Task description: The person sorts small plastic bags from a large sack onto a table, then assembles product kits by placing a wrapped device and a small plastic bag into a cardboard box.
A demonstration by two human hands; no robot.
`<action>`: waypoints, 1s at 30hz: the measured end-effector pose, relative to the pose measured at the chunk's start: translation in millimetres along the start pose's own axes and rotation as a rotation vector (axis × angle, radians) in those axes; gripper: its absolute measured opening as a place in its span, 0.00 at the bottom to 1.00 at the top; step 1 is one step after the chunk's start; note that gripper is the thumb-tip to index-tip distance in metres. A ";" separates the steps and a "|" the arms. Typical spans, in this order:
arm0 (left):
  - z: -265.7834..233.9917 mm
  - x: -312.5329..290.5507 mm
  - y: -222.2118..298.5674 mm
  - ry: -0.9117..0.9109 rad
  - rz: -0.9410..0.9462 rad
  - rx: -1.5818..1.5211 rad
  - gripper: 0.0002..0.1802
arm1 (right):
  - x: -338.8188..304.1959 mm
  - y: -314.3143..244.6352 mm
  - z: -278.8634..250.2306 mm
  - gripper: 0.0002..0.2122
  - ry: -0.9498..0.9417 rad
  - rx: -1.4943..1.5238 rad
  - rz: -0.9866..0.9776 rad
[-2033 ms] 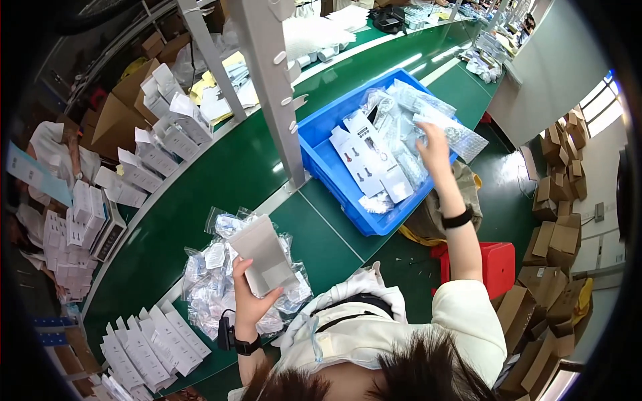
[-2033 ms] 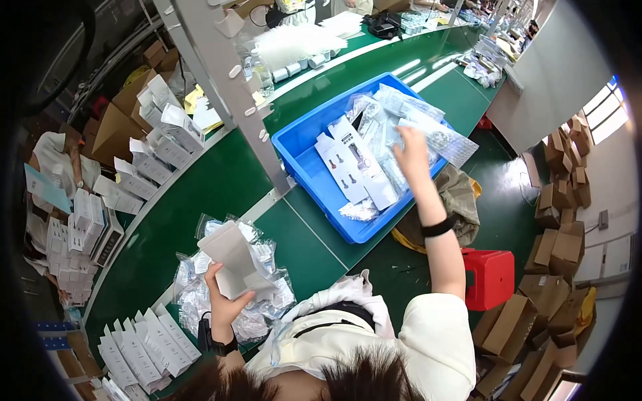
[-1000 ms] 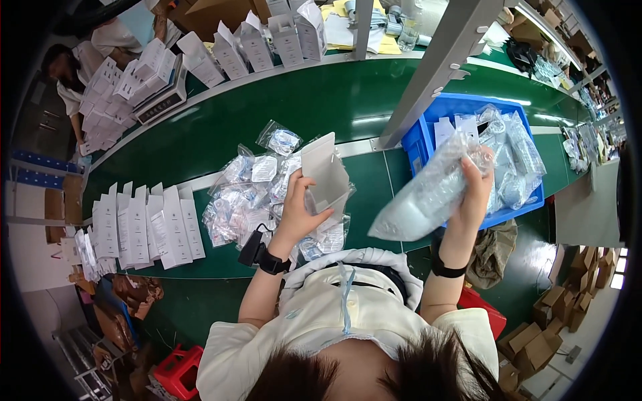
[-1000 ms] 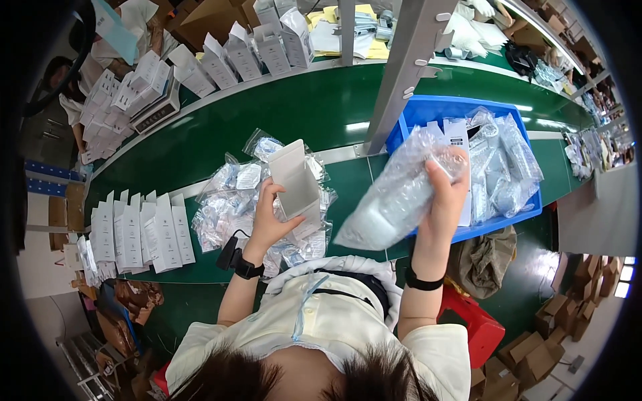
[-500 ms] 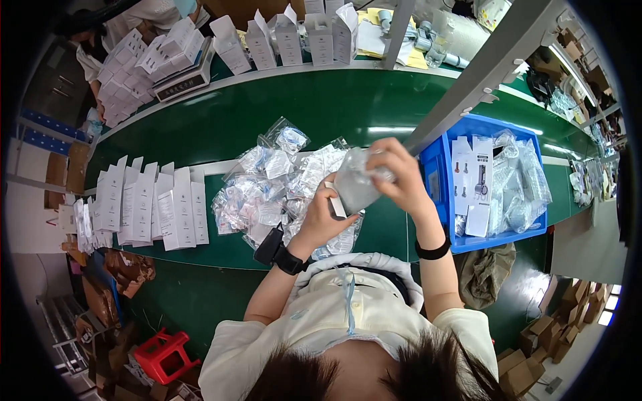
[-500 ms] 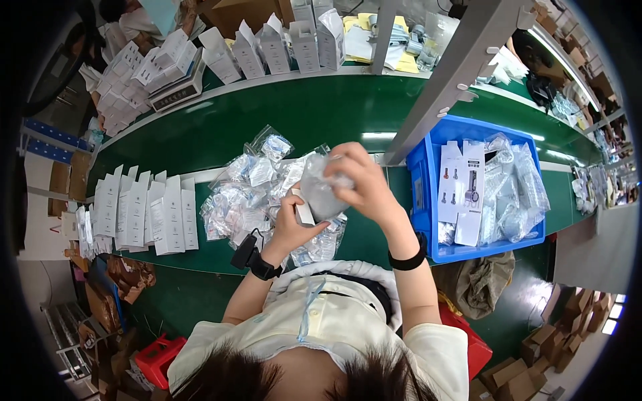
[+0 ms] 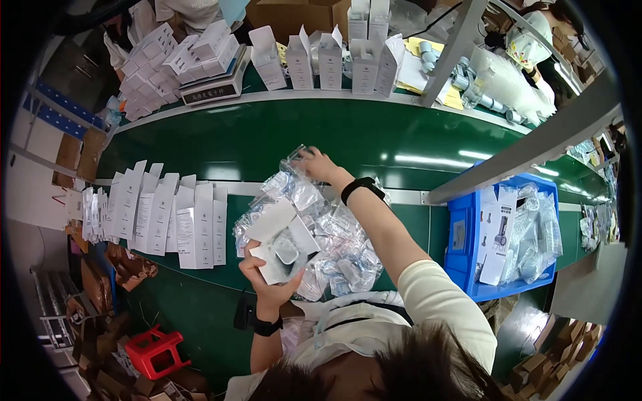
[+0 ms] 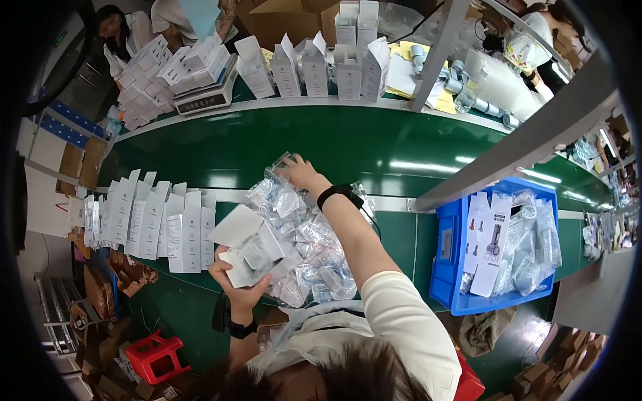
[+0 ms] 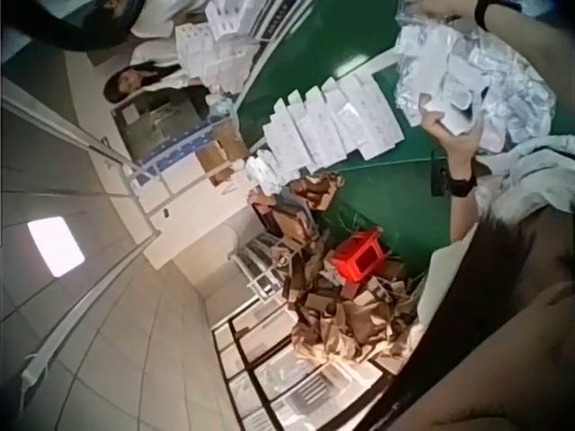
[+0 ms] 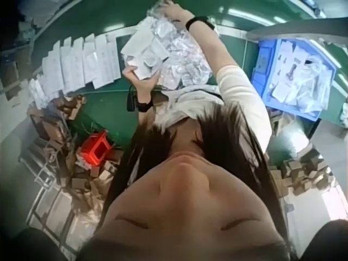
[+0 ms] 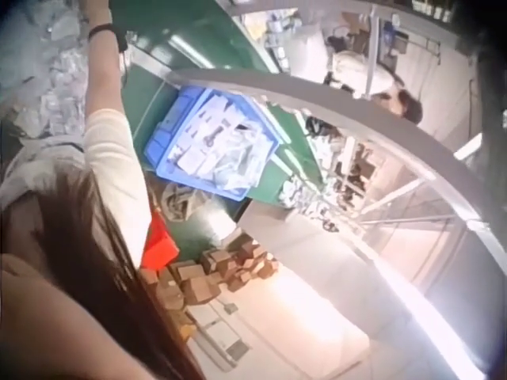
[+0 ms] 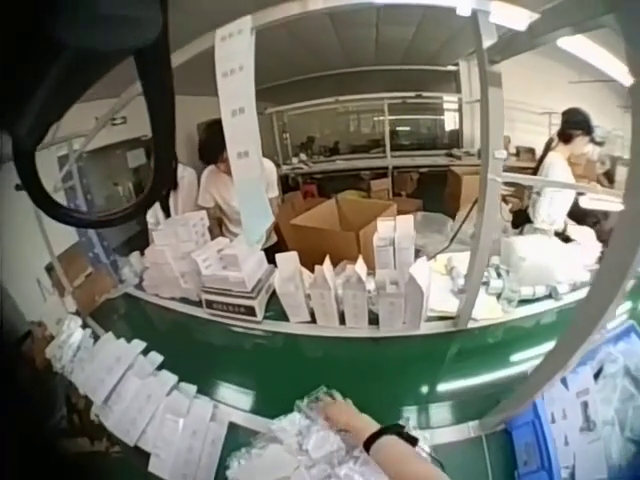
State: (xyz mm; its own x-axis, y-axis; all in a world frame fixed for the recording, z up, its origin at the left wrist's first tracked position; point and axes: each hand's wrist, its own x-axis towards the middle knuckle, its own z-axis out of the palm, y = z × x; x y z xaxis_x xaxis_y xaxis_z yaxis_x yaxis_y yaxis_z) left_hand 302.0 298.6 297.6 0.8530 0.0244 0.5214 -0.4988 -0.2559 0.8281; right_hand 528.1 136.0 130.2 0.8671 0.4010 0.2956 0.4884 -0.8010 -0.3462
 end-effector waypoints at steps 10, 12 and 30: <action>85.2 11.0 -7.4 -0.378 0.024 -0.149 0.40 | -94.3 -1.6 -182.5 0.21 0.711 0.322 0.541; 119.3 15.3 -3.7 -0.546 -0.002 -0.216 0.37 | -150.9 -18.1 -249.8 0.19 0.879 0.395 0.610; 192.0 2.6 8.9 -0.825 0.021 -0.152 0.11 | -233.0 -12.8 -292.0 0.13 -0.664 -0.158 0.211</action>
State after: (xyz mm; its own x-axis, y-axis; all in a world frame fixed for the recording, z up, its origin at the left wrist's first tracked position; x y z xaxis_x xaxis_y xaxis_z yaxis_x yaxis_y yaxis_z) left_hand 329.3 110.9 266.8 0.6523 -0.7090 0.2680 -0.4810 -0.1140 0.8693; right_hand 291.2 -77.0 325.8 0.8424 0.3764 -0.3855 0.3274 -0.9259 -0.1884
